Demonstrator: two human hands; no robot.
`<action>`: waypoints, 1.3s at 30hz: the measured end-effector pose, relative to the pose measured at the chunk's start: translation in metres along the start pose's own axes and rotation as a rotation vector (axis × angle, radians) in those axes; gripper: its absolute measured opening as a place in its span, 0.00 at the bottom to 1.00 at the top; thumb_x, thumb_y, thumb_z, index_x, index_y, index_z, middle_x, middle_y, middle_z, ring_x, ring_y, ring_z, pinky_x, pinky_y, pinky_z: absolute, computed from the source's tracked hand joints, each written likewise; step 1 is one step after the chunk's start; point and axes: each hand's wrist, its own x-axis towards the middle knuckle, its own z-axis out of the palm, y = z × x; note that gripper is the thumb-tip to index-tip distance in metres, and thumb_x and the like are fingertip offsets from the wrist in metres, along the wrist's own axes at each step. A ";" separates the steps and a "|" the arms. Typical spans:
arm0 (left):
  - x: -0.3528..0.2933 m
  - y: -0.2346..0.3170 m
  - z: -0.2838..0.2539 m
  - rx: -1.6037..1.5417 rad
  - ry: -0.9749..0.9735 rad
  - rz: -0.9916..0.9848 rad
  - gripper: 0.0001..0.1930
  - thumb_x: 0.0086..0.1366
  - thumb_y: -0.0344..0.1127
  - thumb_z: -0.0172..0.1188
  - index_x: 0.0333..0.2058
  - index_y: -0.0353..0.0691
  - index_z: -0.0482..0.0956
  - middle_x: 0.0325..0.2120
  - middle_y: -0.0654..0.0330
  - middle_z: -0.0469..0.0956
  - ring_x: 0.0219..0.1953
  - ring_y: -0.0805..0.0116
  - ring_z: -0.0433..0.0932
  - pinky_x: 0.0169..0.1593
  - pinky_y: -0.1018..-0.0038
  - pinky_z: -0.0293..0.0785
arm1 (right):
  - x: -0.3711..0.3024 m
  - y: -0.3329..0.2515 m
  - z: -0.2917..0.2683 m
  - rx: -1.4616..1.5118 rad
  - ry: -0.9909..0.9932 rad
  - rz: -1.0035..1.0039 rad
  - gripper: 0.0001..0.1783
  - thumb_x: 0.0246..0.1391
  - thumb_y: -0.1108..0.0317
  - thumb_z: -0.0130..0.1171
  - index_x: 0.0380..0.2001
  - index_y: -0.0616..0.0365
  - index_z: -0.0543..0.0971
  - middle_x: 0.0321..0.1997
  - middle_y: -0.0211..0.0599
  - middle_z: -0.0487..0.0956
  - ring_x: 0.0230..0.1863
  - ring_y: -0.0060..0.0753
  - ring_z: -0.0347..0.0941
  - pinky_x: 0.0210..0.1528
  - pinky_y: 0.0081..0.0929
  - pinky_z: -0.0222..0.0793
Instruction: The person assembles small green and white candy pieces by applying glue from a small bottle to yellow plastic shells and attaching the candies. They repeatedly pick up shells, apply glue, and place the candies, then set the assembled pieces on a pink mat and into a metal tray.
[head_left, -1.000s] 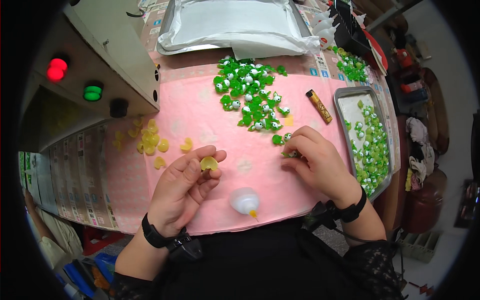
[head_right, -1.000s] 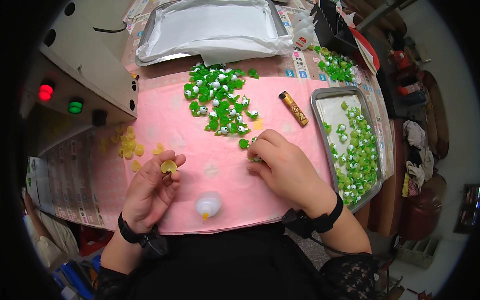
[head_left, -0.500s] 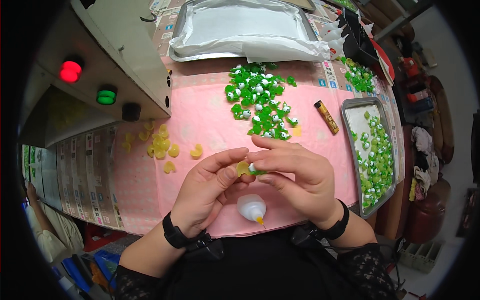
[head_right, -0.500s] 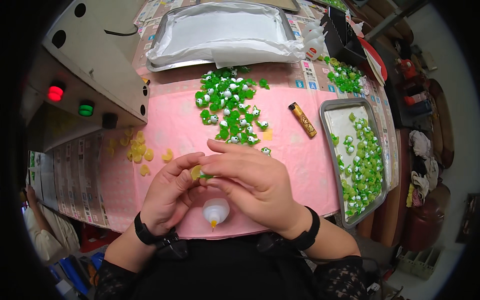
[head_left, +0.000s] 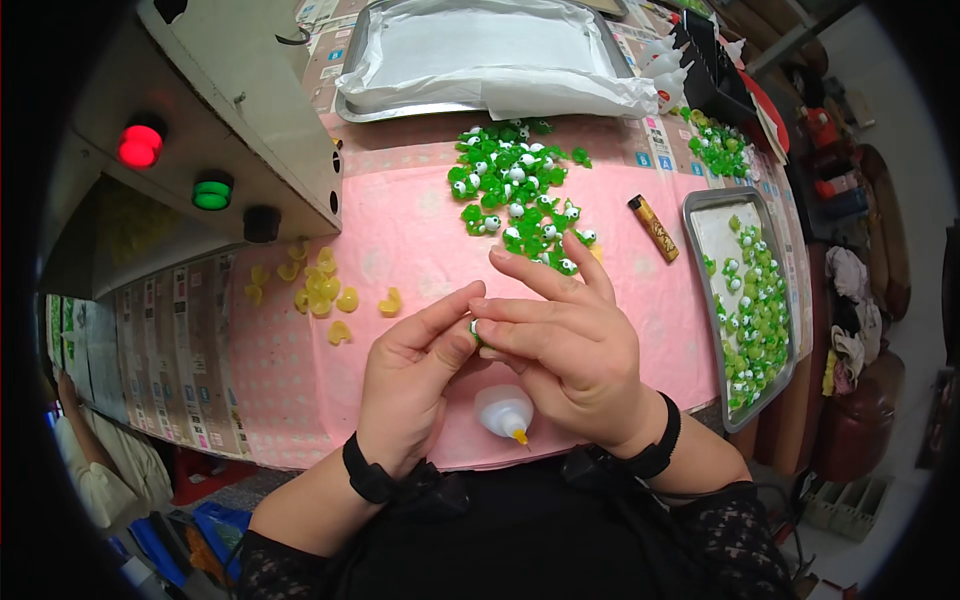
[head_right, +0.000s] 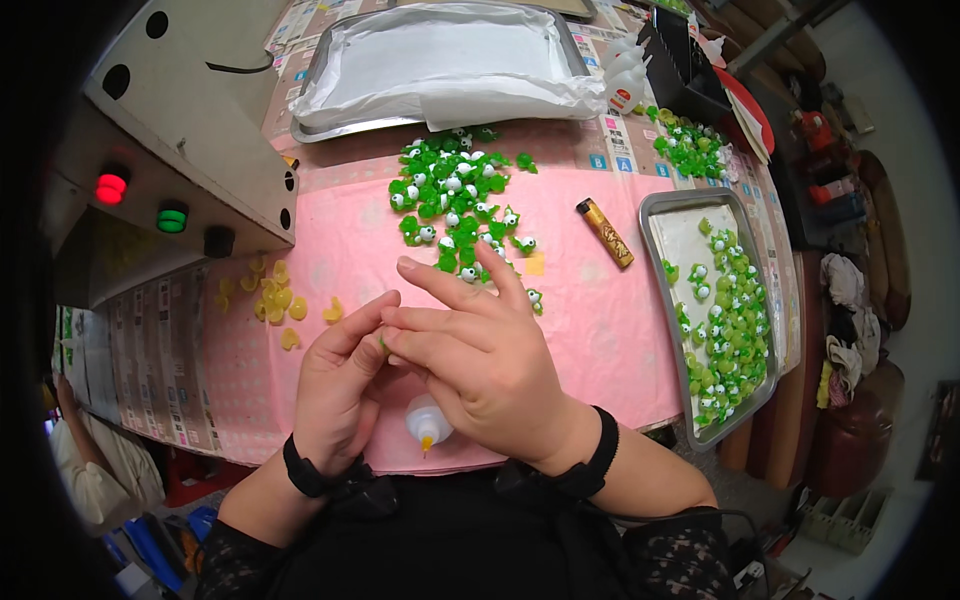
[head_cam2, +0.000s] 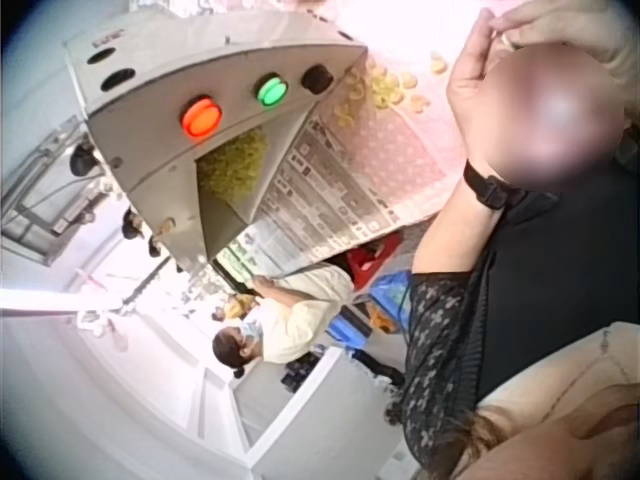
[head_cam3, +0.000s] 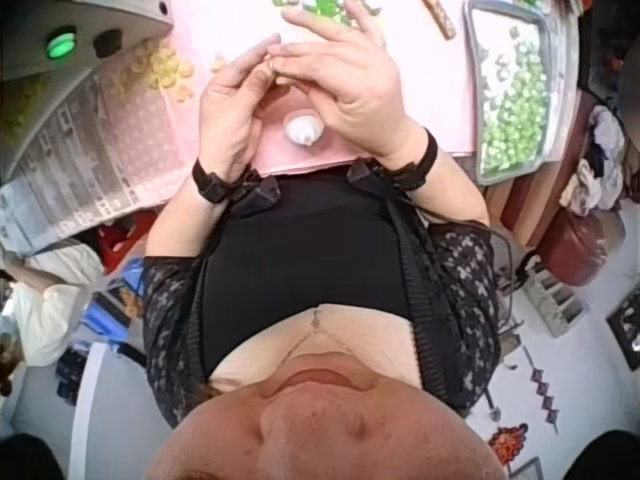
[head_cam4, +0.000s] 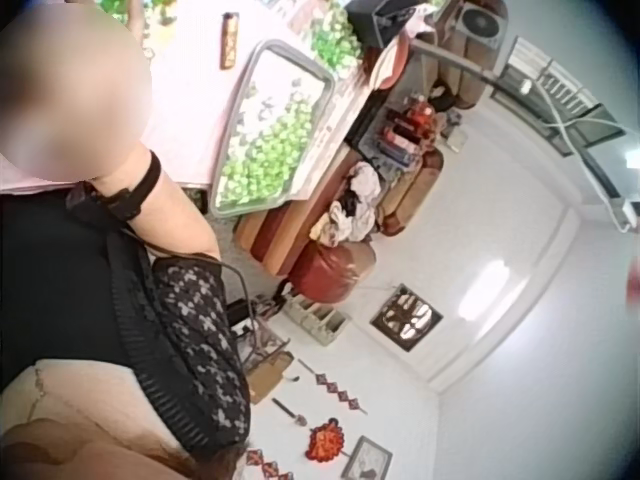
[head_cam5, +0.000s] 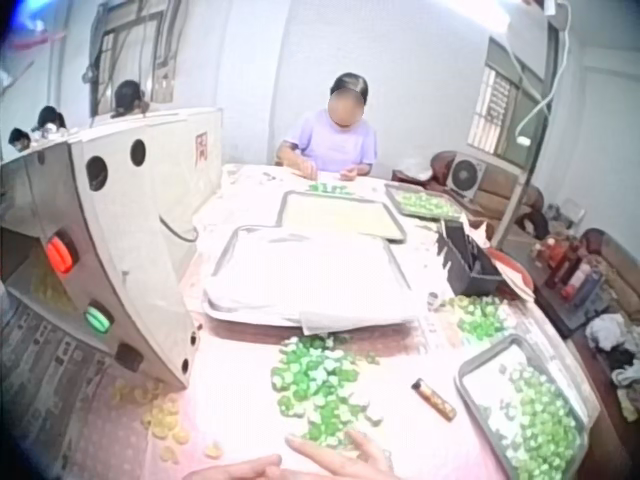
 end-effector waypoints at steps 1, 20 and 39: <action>0.001 -0.001 0.000 0.001 0.006 0.018 0.21 0.68 0.29 0.54 0.58 0.33 0.67 0.48 0.56 0.76 0.47 0.70 0.78 0.51 0.75 0.77 | -0.001 0.001 0.002 -0.005 -0.002 -0.013 0.13 0.41 0.75 0.68 0.34 0.51 0.83 0.43 0.31 0.83 0.59 0.43 0.72 0.68 0.50 0.47; 0.008 0.021 -0.012 0.601 -0.155 0.385 0.08 0.56 0.24 0.66 0.36 0.38 0.79 0.36 0.62 0.71 0.39 0.75 0.71 0.43 0.78 0.70 | -0.004 0.013 0.008 0.172 0.007 -0.012 0.14 0.41 0.68 0.67 0.35 0.56 0.79 0.33 0.32 0.74 0.36 0.37 0.70 0.39 0.34 0.62; 0.017 0.018 -0.022 0.582 -0.319 0.263 0.06 0.51 0.23 0.69 0.27 0.37 0.80 0.29 0.63 0.73 0.34 0.74 0.71 0.38 0.78 0.68 | -0.006 0.025 0.001 0.501 -0.185 0.103 0.06 0.40 0.68 0.68 0.23 0.56 0.81 0.21 0.33 0.72 0.26 0.37 0.70 0.30 0.32 0.65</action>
